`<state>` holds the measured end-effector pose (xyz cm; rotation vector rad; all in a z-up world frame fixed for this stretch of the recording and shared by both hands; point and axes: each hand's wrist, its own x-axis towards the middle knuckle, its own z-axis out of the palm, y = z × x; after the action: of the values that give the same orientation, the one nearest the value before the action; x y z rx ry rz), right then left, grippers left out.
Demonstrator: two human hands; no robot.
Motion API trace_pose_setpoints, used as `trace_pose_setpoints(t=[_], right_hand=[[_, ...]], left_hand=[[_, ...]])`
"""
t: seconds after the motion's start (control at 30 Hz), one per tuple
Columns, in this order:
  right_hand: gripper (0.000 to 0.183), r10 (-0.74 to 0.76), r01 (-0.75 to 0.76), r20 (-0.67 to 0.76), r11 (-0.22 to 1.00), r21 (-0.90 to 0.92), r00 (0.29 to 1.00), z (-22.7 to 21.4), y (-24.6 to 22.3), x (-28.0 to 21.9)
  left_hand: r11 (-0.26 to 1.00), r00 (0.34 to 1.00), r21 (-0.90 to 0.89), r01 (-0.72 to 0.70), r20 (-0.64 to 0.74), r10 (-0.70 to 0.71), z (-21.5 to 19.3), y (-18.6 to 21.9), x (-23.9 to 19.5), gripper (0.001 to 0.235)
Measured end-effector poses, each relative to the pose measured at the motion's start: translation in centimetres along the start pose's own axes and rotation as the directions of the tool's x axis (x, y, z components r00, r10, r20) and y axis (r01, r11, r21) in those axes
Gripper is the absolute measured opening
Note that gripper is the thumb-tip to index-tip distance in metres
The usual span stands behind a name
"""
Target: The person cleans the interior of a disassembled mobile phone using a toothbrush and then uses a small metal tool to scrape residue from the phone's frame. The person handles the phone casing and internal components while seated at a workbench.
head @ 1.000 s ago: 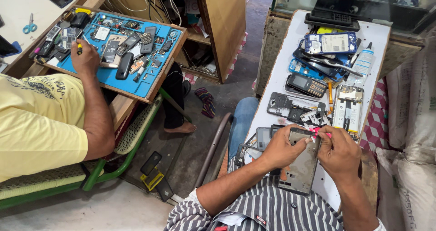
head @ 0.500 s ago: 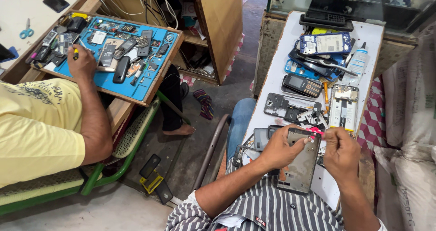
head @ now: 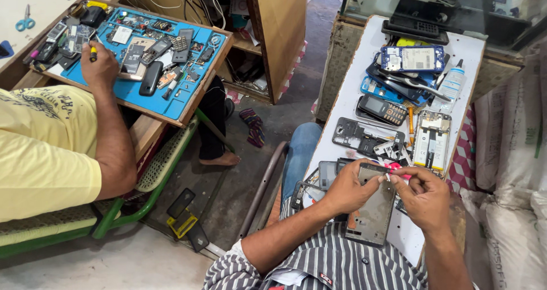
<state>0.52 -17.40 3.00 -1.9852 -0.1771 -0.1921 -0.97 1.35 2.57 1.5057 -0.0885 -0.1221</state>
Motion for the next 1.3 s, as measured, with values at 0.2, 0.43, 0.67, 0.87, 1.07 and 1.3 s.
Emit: trace_pose_setpoints(t=[0.2,0.43,0.67,0.87,1.07,1.3], right_hand=[[0.016,-0.021,0.018,-0.050,0.998,-0.057,0.999,0.2,-0.6,-0.1],[0.015,-0.140,0.116,-0.072,0.957,-0.265,0.988,0.5,-2.2,-0.2],[0.020,-0.324,0.275,-0.079,0.889,-0.366,0.943,0.3,-2.3,-1.0],[0.019,-0.483,0.392,-0.071,0.780,-0.487,0.873,1.1,-0.9,-2.0],[0.017,-0.467,0.362,-0.082,0.773,-0.521,0.880,1.4,-1.2,-2.4],[0.015,-0.325,0.270,-0.103,0.893,-0.360,0.940,0.8,-2.6,-1.7]], left_hand=[[0.998,0.998,0.036,-0.059,-0.022,0.060,0.0,0.0,-0.1,0.031],[0.989,0.997,0.142,-0.038,-0.059,0.047,0.0,-0.4,-0.1,0.036],[0.990,0.995,0.113,-0.084,-0.043,0.089,0.1,-0.8,-0.1,0.034],[0.987,0.989,0.111,-0.117,-0.074,0.126,0.2,-0.8,-0.3,0.032],[0.992,0.992,0.082,-0.097,-0.072,0.103,0.3,-0.6,-0.3,0.030],[0.992,0.995,0.105,-0.074,-0.062,0.081,0.5,-0.2,-0.3,0.031]])
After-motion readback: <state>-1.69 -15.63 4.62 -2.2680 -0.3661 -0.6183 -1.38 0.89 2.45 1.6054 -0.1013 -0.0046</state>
